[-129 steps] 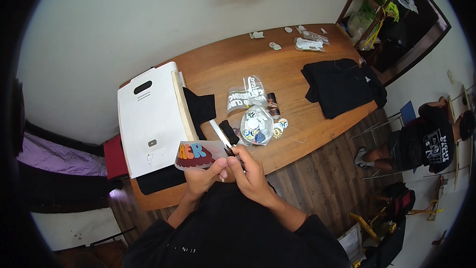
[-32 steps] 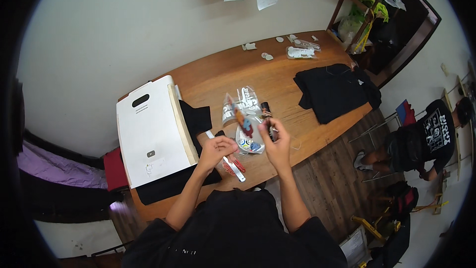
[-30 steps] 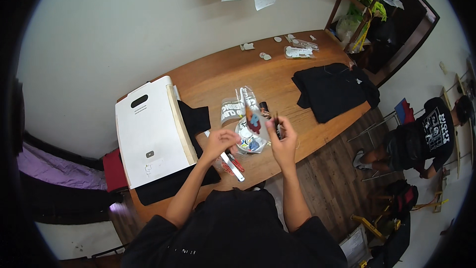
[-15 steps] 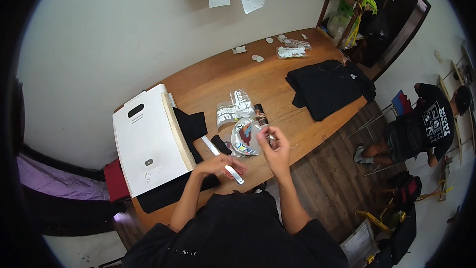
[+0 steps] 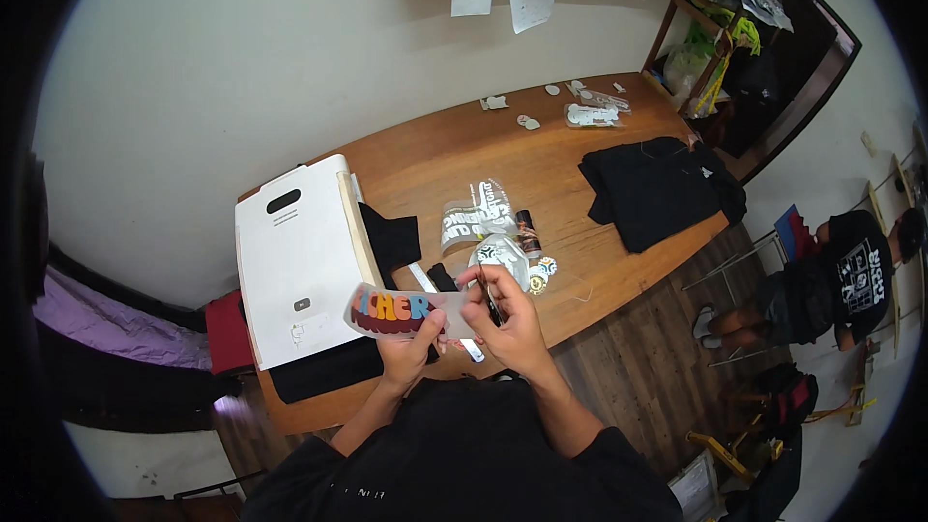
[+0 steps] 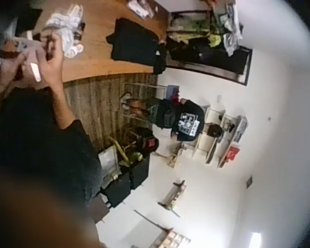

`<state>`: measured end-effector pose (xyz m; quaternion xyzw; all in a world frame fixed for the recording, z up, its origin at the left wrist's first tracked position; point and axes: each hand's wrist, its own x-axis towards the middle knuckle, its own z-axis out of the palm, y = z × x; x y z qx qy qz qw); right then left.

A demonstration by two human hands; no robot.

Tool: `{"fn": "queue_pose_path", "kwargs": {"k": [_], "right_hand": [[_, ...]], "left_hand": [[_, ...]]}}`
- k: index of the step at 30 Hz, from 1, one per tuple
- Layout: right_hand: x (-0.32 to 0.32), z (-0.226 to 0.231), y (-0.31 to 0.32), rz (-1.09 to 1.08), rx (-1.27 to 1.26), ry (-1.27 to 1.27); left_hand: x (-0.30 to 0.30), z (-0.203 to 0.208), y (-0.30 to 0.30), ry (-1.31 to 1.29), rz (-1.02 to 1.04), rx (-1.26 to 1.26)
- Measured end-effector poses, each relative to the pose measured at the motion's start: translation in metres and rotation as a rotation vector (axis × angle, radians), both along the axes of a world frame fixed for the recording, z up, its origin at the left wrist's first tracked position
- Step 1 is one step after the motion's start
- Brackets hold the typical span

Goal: Trim a colorful printed graphic using scissors on a workshop table.

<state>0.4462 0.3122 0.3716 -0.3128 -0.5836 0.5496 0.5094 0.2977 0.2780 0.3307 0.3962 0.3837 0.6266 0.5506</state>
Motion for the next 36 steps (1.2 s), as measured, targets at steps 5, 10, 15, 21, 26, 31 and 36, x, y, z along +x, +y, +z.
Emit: {"fn": "queue_pose_path", "kwargs": {"k": [5, 10, 15, 21, 26, 31, 36], "right_hand": [[-0.003, -0.015, -0.018, 0.044, -0.113, 0.056], [-0.003, -0.035, -0.036, 0.054, -0.169, 0.104], [-0.009, -0.026, -0.043, -0.008, -0.17, -0.065], [-0.01, -0.014, -0.044, -0.051, -0.106, -0.151], [-0.009, -0.014, -0.044, -0.062, -0.033, -0.209], [-0.009, -0.01, -0.044, -0.064, 0.008, -0.243], [-0.008, -0.007, -0.042, -0.047, 0.008, -0.258]], "left_hand": [[-0.005, 0.002, -0.001, 0.009, 0.114, 0.024], [-0.009, 0.007, -0.005, 0.063, 0.207, 0.054], [-0.007, 0.005, -0.006, 0.058, 0.271, 0.021], [-0.007, 0.009, -0.006, 0.057, 0.291, 0.074], [-0.004, 0.022, -0.007, -0.003, 0.224, 0.133], [-0.004, 0.025, -0.005, 0.013, 0.182, 0.194], [-0.001, 0.03, -0.003, -0.054, 0.235, 0.178]]}}
